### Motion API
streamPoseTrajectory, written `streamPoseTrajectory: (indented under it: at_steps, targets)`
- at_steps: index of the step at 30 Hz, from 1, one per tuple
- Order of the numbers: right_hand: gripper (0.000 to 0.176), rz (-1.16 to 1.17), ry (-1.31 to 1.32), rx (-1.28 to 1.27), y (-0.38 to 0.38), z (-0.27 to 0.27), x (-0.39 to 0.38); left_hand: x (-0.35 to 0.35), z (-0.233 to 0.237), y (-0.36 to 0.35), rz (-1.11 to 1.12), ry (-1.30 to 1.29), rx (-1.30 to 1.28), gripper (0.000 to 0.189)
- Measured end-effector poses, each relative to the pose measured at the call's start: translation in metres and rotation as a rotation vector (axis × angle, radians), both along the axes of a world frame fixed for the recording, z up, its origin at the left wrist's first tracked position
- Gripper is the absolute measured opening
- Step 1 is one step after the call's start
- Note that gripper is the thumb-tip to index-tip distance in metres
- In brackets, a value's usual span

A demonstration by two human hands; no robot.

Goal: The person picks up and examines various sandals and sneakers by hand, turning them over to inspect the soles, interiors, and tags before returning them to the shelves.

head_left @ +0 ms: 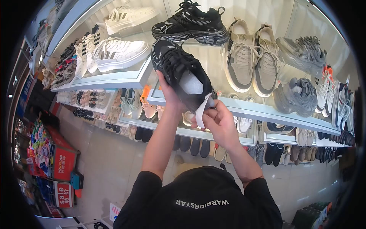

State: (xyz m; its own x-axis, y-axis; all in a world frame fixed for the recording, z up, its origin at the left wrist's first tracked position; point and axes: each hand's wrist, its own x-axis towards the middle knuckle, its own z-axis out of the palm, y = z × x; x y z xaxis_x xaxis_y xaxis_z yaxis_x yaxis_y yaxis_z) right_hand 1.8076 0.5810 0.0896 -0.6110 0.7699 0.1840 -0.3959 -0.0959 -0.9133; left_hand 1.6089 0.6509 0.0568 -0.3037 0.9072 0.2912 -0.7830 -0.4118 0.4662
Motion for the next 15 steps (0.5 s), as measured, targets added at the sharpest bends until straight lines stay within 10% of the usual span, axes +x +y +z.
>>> streamPoseTrajectory:
  at_steps: [11,15]
  targets:
    - [0.019,-0.553,-0.139,0.801,0.051,-0.028,0.008,-0.006,-0.005,0.007,-0.066,0.042,-0.013,0.067]
    - [0.014,-0.428,-0.040,0.567,0.052,-0.024,0.013,-0.023,-0.024,0.016,-0.119,0.119,-0.023,0.075]
